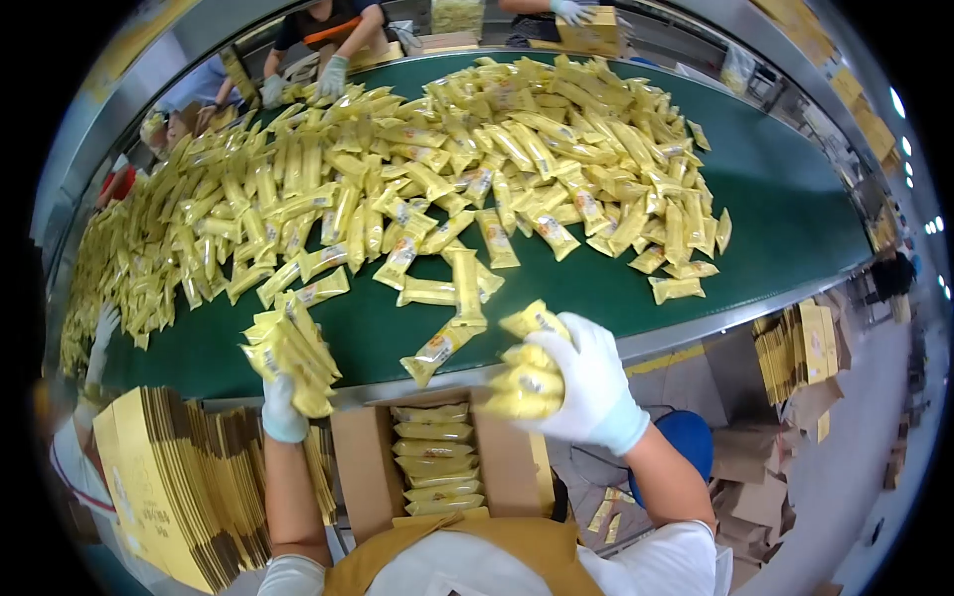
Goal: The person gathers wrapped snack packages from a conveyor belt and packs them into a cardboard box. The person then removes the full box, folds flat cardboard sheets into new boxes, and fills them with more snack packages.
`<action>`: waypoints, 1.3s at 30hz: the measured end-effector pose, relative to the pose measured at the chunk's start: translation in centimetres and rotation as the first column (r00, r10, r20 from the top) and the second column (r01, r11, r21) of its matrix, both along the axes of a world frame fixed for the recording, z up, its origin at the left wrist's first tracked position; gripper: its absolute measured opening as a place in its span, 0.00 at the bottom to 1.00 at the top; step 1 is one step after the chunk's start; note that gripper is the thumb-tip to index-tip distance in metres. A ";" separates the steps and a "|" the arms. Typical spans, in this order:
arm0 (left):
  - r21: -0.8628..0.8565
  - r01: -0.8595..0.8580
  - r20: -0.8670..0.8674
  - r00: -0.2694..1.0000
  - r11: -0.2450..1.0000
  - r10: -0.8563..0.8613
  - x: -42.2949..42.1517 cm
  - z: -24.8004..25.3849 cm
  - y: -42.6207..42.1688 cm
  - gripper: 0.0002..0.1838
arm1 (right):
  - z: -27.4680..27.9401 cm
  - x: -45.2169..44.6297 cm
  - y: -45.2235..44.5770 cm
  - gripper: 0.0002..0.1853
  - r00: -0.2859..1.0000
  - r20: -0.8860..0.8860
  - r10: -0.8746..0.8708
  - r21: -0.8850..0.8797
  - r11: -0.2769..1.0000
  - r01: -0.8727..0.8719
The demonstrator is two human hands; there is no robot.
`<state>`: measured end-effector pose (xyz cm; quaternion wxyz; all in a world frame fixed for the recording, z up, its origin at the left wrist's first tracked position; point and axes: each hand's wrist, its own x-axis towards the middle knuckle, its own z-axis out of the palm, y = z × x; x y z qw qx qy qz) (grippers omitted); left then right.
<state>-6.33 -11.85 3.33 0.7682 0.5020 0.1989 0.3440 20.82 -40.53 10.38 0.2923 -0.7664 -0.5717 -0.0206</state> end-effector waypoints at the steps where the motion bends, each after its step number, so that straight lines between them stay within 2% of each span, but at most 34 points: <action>1: -0.084 0.052 0.104 0.994 0.995 -0.043 -0.1 1.4 -1.3 0.53 | 1.2 -0.8 0.4 0.45 0.995 0.019 0.102 0.017 0.995 -0.102; 2: -0.156 0.106 0.209 0.975 0.982 -0.072 -0.1 2.7 -2.5 0.58 | 2.4 -1.8 1.0 0.36 0.976 0.120 0.181 -0.018 0.984 -0.180; 3: -0.200 0.195 0.365 0.924 0.960 -0.112 0.3 4.2 -3.9 0.58 | 3.7 -2.8 1.7 0.30 0.923 0.202 0.329 -0.142 0.942 -0.304; 4: -0.131 0.317 0.487 0.846 0.939 -0.217 1.1 4.7 -4.6 0.57 | 4.4 -3.8 2.6 0.24 0.840 0.269 0.471 -0.267 0.874 -0.405; 5: -0.075 0.418 0.494 0.805 0.905 -0.330 1.3 4.6 -4.5 0.52 | 3.9 -5.2 3.3 0.17 0.768 0.320 0.555 -0.305 0.828 -0.471; 6: -0.067 0.462 0.387 0.829 0.885 -0.403 1.2 5.0 -4.6 0.45 | 4.1 -6.9 4.0 0.16 0.722 0.279 0.633 -0.490 0.741 -0.460; 7: -0.059 0.510 0.276 0.835 0.858 -0.477 1.1 5.4 -4.7 0.38 | 3.2 -8.2 4.5 0.17 0.651 0.292 0.701 -0.561 0.676 -0.478; 8: -0.098 0.494 0.048 0.869 0.864 -0.492 0.9 6.3 -5.2 0.29 | 1.9 -9.2 4.9 0.18 0.580 0.296 0.759 -0.633 0.611 -0.476; 10: -0.166 0.454 -0.394 0.783 0.875 -0.482 1.1 7.4 -6.0 0.14 | 0.3 -10.5 5.6 0.20 0.589 0.095 0.803 -0.679 0.485 -0.551; 11: 0.072 0.540 -0.236 0.826 0.839 -0.512 1.1 5.8 -6.2 0.20 | -0.7 -11.1 5.7 0.21 0.590 -0.014 0.807 -0.690 0.419 -0.590; 14: 0.513 0.586 -0.192 0.791 0.628 -0.581 0.3 0.7 -6.2 0.54 | -4.6 -13.5 5.2 0.26 0.639 -0.011 0.769 -0.696 0.453 -0.557; 15: 0.620 0.516 -0.215 0.836 0.591 -0.504 1.1 2.8 -7.6 0.55 | -3.9 -13.8 5.1 0.26 0.656 -0.144 0.741 -0.708 0.386 -0.592; 16: 0.719 0.441 -0.225 0.879 0.537 -0.421 1.7 4.1 -8.5 0.56 | -6.2 -14.4 4.3 0.26 0.688 -0.129 0.714 -0.576 0.511 -0.638; 17: 0.744 0.474 -0.288 0.864 0.471 -0.414 2.1 4.3 -8.6 0.54 | -10.4 -15.4 3.3 0.25 0.720 -0.116 0.684 -0.424 0.622 -0.658; 18: 0.764 0.456 -0.306 0.879 0.457 -0.366 2.2 3.8 -9.0 0.54 | -12.7 -16.0 2.7 0.25 0.750 -0.111 0.652 -0.258 0.710 -0.655; 19: 0.782 0.439 -0.322 0.893 0.442 -0.316 2.3 2.9 -9.5 0.53 | -12.1 -16.4 3.0 0.24 0.768 -0.389 0.508 -0.344 0.693 -0.633; 20: 0.801 0.420 -0.335 0.905 0.426 -0.263 2.5 2.4 -9.9 0.52 | -12.2 -16.3 2.9 0.24 0.747 -0.447 0.492 -0.315 0.695 -0.646; 21: 0.830 0.437 -0.368 0.896 0.346 -0.249 2.9 2.0 -10.0 0.50 | -12.5 -16.1 2.7 0.25 0.722 -0.501 0.477 -0.285 0.696 -0.659; 22: 0.839 0.468 -0.443 0.884 0.276 -0.151 3.0 1.8 -10.4 0.51 | -12.6 -15.8 2.7 0.25 0.692 -0.553 0.464 -0.255 0.697 -0.670; 23: 0.837 0.506 -0.508 0.860 0.209 -0.045 2.9 1.7 -10.9 0.52 | -10.8 -15.6 3.2 0.27 0.686 -0.578 0.441 -0.442 0.538 -0.718; 25: 0.838 0.532 -0.545 0.830 0.121 0.122 2.6 1.9 -11.8 0.52 | -10.2 -15.3 2.6 0.28 0.687 -0.520 0.509 -0.462 0.508 -0.727; 27: 0.827 0.562 -0.553 0.800 0.034 0.235 2.6 1.6 -12.2 0.46 | -10.9 -15.7 2.6 0.29 0.693 -0.460 0.556 -0.588 0.395 -0.706; 28: 0.816 0.578 -0.551 0.782 -0.009 0.291 2.6 1.3 -12.5 0.44 | -11.0 -16.0 2.3 0.29 0.731 -0.413 0.543 -0.636 0.403 -0.658; 30: 0.755 0.628 -0.515 0.745 -0.187 0.423 2.6 -0.9 -12.8 0.44 | -9.0 -16.5 2.1 0.28 0.797 -0.315 0.516 -0.723 0.414 -0.553; 31: 0.707 0.654 -0.489 0.726 -0.268 0.484 2.6 -1.9 -13.0 0.44 | -9.3 -16.8 2.4 0.25 0.793 -0.280 0.541 -0.751 0.391 -0.532; 34: 0.544 0.822 -0.700 0.557 -0.171 0.448 3.5 -2.1 -13.6 0.40 | -10.2 -17.2 3.3 0.18 0.770 -0.171 0.615 -0.831 0.329 -0.448; 35: 0.399 0.911 -0.828 0.406 -0.102 0.387 4.2 -1.3 -13.7 0.43 | -9.7 -16.8 3.4 0.17 0.751 -0.158 0.641 -0.799 0.364 -0.478; 37: 0.328 0.939 -0.898 0.345 -0.107 0.272 4.4 -1.2 -13.1 0.45 | -8.4 -15.2 3.3 0.16 0.712 -0.126 0.691 -0.728 0.423 -0.539; 38: 0.295 0.949 -0.925 0.313 -0.112 0.217 4.6 -1.2 -12.6 0.45 | -5.7 -13.6 4.0 0.16 0.704 -0.262 0.660 -0.698 0.374 -0.610; 39: 0.158 0.978 -0.971 0.179 -0.136 0.159 5.3 0.1 -12.2 0.46 | -1.8 -11.2 5.3 0.16 0.681 -0.391 0.619 -0.657 0.330 -0.678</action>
